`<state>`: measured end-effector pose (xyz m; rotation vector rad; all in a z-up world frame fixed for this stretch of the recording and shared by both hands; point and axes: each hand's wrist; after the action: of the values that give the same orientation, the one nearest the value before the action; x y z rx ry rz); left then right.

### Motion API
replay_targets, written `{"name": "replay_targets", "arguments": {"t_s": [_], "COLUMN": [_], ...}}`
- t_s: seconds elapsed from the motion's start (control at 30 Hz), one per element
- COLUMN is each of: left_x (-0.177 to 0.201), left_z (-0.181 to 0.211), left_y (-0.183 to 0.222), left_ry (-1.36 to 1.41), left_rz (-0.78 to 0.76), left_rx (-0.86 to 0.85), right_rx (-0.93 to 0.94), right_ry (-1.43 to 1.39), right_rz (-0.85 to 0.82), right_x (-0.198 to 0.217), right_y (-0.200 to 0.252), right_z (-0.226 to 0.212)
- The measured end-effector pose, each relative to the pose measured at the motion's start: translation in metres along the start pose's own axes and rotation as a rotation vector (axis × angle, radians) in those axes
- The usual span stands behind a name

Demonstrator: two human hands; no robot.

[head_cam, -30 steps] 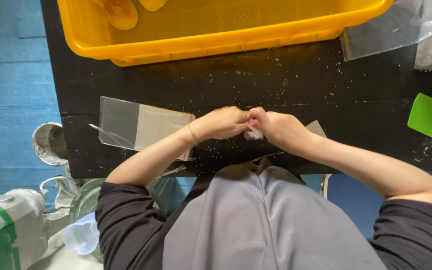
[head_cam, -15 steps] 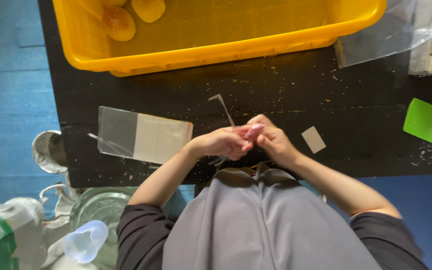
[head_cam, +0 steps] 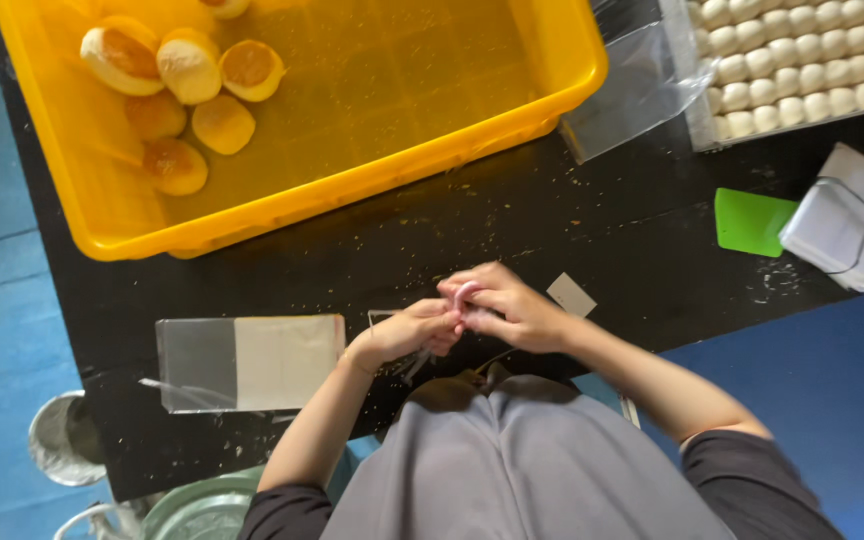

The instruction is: The person gathers several thin plastic strips into a bundle and places them inside a small plastic bag.

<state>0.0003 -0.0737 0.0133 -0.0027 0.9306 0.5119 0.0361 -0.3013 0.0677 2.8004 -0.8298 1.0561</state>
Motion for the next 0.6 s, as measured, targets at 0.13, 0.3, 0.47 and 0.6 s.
{"name": "replay_targets", "arguments": {"t_s": [0.13, 0.3, 0.47, 0.6], "left_x": [-0.010, -0.017, -0.013, -0.003], "left_z": [0.009, 0.037, 0.021, -0.003], "left_y": [0.007, 0.025, 0.012, 0.002], "left_ry": [-0.166, -0.448, -0.296, -0.113], "left_rz": [0.045, 0.100, 0.164, 0.110], "left_rx": [0.022, 0.051, -0.062, -0.117], "right_rx": [-0.236, 0.006, -0.032, -0.075], "right_ry": [-1.154, -0.184, 0.765, -0.502], "right_rz": [0.239, 0.047, 0.189, 0.235], "right_x": [-0.060, -0.021, -0.004, -0.050], "right_y": [0.003, 0.013, 0.006, 0.006], "right_z": [0.006, 0.012, 0.006, 0.018]}}
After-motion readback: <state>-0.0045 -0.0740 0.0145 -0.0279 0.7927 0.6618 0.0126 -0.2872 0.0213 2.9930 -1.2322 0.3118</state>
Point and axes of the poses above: each hand's wrist, its own y-axis away from the middle knuckle, its own x-axis out of the back of the hand, z = x × y, and after that the axes turned 13 degrees about -z, right-handed
